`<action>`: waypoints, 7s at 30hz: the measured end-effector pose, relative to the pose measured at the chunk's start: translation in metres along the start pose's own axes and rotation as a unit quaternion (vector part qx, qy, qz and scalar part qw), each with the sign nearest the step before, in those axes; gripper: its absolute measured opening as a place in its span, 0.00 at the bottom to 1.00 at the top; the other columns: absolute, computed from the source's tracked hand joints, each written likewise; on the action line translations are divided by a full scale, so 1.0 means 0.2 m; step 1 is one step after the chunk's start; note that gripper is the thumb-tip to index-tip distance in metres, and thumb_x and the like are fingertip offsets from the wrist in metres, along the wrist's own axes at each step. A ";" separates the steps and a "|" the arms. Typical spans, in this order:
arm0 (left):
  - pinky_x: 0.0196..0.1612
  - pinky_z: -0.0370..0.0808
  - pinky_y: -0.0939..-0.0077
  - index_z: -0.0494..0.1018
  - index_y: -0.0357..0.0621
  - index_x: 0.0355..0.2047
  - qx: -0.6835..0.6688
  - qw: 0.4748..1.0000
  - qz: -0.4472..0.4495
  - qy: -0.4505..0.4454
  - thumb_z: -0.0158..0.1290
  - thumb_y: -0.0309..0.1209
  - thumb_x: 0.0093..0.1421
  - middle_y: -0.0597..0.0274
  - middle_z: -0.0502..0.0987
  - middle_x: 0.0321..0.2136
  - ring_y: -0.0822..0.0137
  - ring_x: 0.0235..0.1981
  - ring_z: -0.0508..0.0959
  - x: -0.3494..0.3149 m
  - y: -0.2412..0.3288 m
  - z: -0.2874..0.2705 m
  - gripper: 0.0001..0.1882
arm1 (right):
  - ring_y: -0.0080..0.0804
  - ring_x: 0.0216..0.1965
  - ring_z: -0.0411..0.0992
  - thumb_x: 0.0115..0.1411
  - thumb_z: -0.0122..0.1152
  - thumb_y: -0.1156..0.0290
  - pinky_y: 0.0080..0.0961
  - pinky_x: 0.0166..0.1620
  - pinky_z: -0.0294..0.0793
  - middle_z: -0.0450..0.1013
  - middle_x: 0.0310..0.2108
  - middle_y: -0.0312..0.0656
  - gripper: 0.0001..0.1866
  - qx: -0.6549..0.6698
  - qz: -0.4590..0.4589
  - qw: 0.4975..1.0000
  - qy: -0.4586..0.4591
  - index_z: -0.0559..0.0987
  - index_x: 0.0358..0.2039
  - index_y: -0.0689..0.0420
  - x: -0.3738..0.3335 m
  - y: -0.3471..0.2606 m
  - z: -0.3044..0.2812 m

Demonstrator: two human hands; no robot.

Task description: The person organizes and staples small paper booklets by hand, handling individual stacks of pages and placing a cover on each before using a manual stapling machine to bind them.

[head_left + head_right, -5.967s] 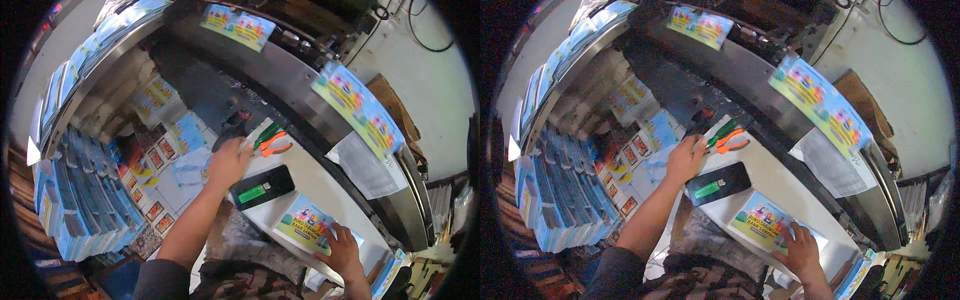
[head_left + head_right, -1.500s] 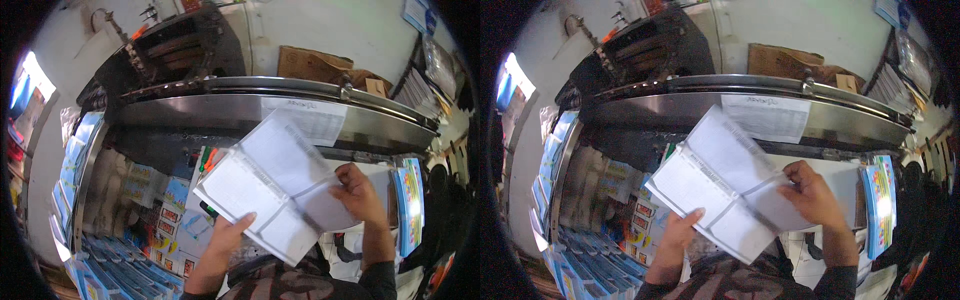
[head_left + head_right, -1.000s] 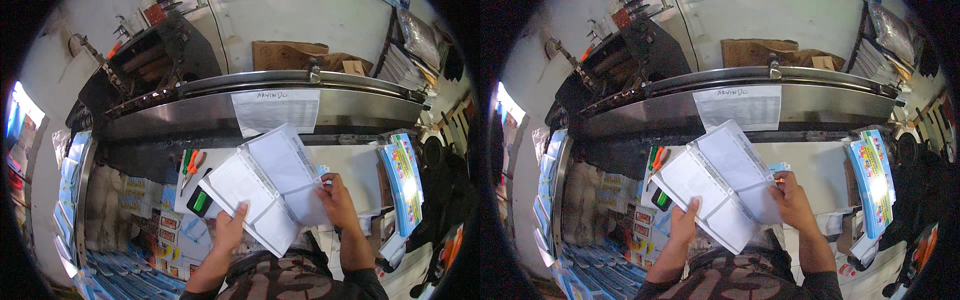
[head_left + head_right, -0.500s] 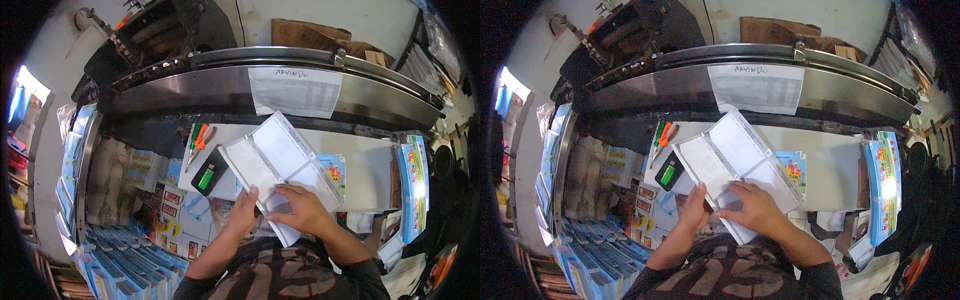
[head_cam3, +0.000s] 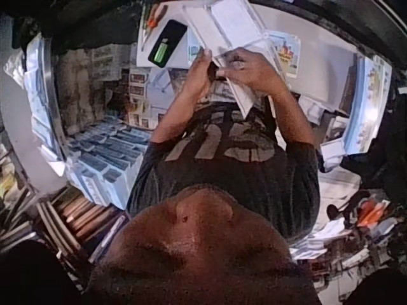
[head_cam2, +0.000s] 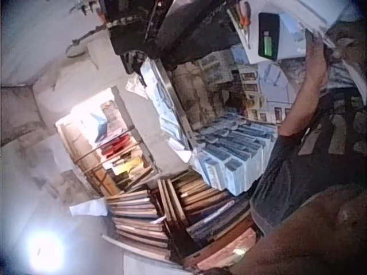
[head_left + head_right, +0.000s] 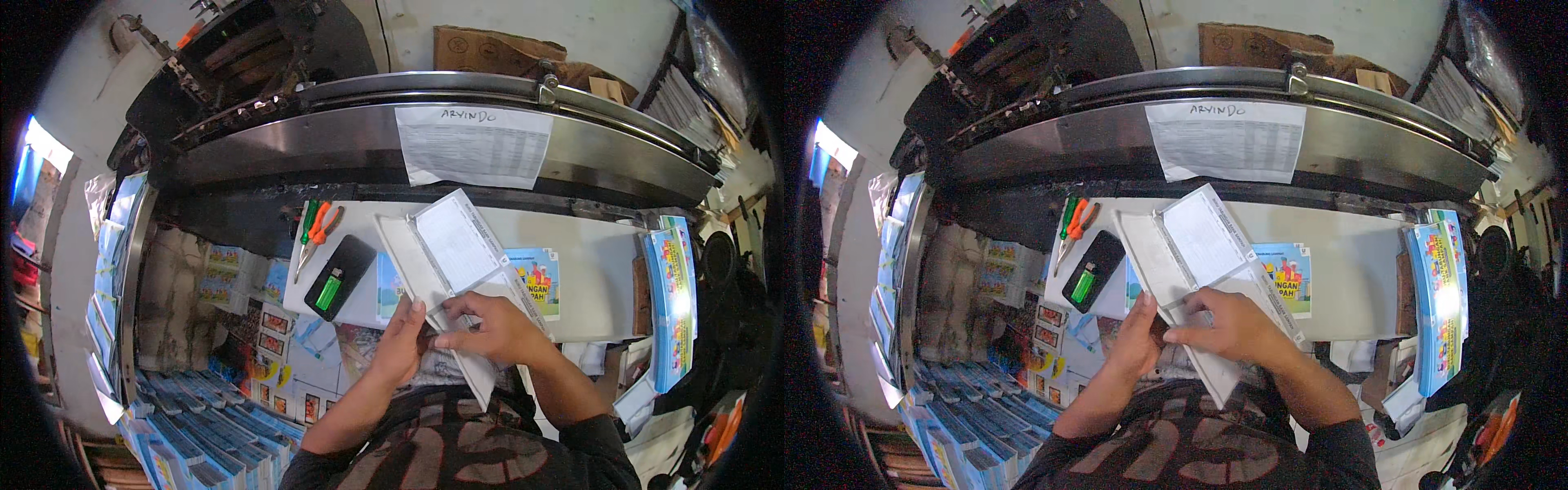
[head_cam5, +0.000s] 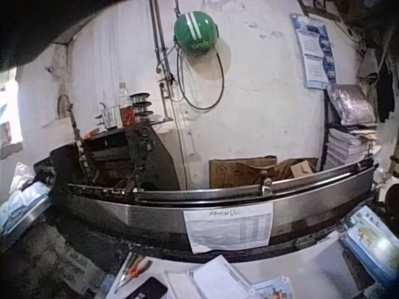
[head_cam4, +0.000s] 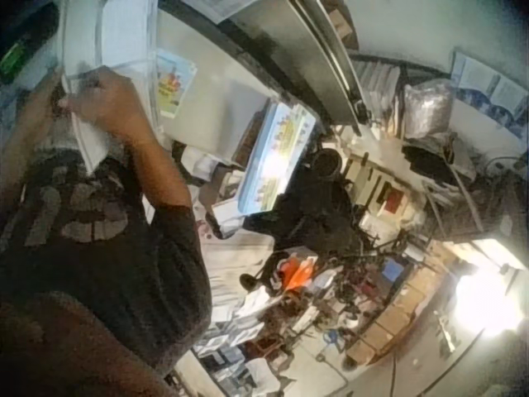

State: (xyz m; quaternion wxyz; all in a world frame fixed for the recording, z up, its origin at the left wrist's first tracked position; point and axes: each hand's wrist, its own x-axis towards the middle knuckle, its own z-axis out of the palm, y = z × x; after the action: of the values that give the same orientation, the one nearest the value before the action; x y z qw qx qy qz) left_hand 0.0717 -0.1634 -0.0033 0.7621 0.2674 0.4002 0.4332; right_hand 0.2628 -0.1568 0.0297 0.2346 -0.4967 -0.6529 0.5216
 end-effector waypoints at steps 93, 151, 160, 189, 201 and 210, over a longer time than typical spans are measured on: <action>0.47 0.73 0.62 0.72 0.35 0.49 0.346 0.828 0.308 0.315 0.55 0.39 0.57 0.51 0.75 0.41 0.57 0.42 0.75 -0.01 0.92 0.07 0.24 | 0.40 0.37 0.77 0.61 0.54 0.66 0.37 0.39 0.75 0.77 0.40 0.49 0.16 -0.253 0.519 0.408 0.707 0.78 0.46 0.59 -2.65 2.81 -0.36; 0.48 0.73 0.77 0.70 0.34 0.51 0.196 0.973 -0.053 -0.111 0.49 0.26 0.67 0.59 0.79 0.40 0.72 0.42 0.76 -0.14 -0.23 -0.22 0.13 | 0.51 0.37 0.78 0.57 0.52 0.73 0.45 0.41 0.78 0.77 0.37 0.55 0.21 -0.500 0.042 0.851 -0.153 0.68 0.52 0.62 0.13 -0.26 -0.28; 0.49 0.77 0.64 0.67 0.37 0.54 0.247 0.955 0.165 -0.003 0.49 0.29 0.67 0.51 0.78 0.46 0.61 0.45 0.79 0.03 0.30 -0.28 0.16 | 0.43 0.53 0.72 0.58 0.53 0.77 0.41 0.56 0.70 0.73 0.54 0.46 0.22 -0.581 -0.302 0.605 0.453 0.77 0.54 0.47 0.66 -0.76 -1.04; 0.59 0.65 0.65 0.66 0.39 0.59 0.392 0.844 0.330 0.157 0.59 0.40 0.59 0.42 0.65 0.60 0.55 0.61 0.67 1.30 1.17 0.02 0.31 | 0.50 0.59 0.64 0.55 0.66 0.60 0.42 0.59 0.68 0.65 0.59 0.50 0.28 -0.381 -0.095 0.912 0.122 0.72 0.55 0.56 0.07 0.07 -0.47; 0.50 0.70 0.76 0.74 0.36 0.50 0.357 0.816 0.321 0.321 0.57 0.33 0.62 0.60 0.79 0.43 0.70 0.45 0.76 0.57 1.05 -0.99 0.18 | 0.51 0.62 0.61 0.50 0.67 0.48 0.51 0.60 0.64 0.61 0.63 0.49 0.39 -0.504 -0.092 0.858 -0.025 0.70 0.58 0.58 0.04 0.14 -0.04; 0.44 0.70 0.78 0.75 0.33 0.46 0.335 0.836 0.171 0.399 0.55 0.39 0.64 0.64 0.78 0.35 0.72 0.37 0.74 0.44 0.76 -1.37 0.20 | 0.49 0.63 0.59 0.48 0.70 0.50 0.48 0.63 0.59 0.60 0.63 0.48 0.41 -0.480 -0.025 0.877 0.008 0.70 0.58 0.61 0.00 0.12 -0.07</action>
State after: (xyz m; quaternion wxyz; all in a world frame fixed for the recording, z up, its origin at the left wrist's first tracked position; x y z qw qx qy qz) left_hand -0.2009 0.0026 -0.0694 0.3142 0.3745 0.7377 0.4656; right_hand 0.2839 -0.1522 0.0136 -0.0144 -0.5356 -0.8337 0.1337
